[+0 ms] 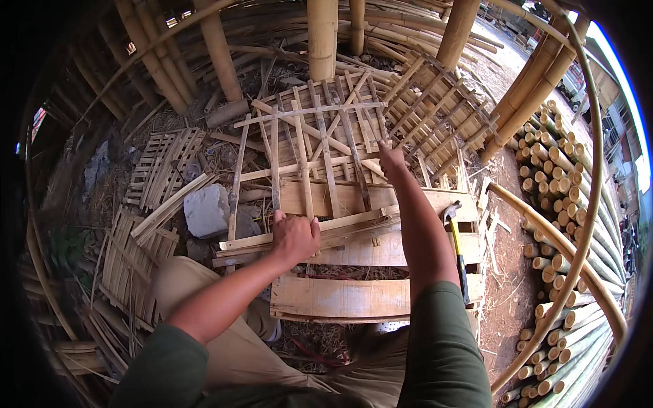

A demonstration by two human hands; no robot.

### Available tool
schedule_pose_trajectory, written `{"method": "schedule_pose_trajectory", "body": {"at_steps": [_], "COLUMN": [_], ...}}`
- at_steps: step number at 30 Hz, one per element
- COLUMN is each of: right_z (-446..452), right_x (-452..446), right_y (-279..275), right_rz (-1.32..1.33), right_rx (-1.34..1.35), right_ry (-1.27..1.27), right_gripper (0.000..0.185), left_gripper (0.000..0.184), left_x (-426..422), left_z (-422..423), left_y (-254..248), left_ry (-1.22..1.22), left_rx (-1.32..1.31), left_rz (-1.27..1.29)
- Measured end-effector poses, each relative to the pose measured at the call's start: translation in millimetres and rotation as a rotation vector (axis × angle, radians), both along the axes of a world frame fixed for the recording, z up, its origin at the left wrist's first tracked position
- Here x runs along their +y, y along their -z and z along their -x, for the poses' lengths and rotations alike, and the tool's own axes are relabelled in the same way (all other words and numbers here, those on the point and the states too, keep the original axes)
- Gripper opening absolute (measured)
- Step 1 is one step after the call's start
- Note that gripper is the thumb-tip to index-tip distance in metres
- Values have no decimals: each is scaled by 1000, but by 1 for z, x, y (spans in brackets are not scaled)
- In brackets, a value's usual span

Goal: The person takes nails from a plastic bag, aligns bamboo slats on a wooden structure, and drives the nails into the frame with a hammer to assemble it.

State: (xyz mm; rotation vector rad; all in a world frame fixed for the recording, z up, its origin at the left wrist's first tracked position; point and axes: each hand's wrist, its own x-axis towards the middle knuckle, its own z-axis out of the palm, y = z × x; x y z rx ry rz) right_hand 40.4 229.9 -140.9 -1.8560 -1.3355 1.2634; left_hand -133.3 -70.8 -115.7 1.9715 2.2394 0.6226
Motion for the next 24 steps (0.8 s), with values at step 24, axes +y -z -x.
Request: {"method": "schedule_pose_trajectory", "body": {"at_steps": [24], "right_z": [-11], "right_x": [-41], "right_y": [-50], "right_rz": [-249], "right_rx": [126], "right_ry": [-18], "right_gripper": [62], "left_gripper": [39], "left_x": [-12], "left_z": [-2], "left_y": [-5], "left_ry": [54], "left_rx": [24], "left_rz": [-100]}}
